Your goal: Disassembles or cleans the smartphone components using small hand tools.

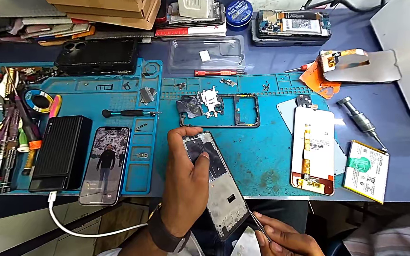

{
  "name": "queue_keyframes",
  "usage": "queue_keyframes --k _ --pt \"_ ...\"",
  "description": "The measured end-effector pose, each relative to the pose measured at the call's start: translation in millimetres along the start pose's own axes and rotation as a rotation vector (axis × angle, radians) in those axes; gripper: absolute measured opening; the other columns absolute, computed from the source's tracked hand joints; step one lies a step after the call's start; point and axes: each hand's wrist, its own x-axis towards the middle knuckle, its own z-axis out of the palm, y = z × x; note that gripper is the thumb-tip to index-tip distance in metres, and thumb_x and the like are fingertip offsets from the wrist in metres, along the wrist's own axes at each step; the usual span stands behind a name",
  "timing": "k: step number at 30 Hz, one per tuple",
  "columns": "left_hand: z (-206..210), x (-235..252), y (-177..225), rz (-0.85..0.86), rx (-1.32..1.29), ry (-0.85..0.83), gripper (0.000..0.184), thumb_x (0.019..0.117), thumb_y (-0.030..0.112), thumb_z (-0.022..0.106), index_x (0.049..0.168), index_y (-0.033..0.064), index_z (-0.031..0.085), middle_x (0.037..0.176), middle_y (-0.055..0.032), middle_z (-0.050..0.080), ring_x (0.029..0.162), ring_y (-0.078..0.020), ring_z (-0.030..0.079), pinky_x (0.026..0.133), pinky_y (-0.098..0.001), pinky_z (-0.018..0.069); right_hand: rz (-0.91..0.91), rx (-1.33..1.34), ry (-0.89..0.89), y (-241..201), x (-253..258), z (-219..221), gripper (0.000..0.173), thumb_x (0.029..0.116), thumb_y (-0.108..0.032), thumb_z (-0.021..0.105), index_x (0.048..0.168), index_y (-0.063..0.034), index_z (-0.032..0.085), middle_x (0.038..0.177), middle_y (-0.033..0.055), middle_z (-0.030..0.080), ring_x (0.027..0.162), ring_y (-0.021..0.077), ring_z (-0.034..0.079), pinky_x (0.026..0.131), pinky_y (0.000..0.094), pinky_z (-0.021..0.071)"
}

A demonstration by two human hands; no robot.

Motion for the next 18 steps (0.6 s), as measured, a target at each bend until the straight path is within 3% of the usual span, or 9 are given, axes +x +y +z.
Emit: queue_keyframes --k 18 --pt "0.4 -0.3 0.7 0.002 0.018 0.005 0.045 0.0928 0.008 0.054 0.136 0.0188 0.047 0.13 0.0019 0.063 0.107 -0.0108 0.067 0.076 -0.0322 0.0592 -0.034 -0.041 -0.017 4.5 3.7 1.5 0.016 0.0887 -0.001 0.075 0.088 -0.0077 0.06 0.095 0.0023 0.07 0.099 0.0218 0.076 0.086 0.0385 0.0681"
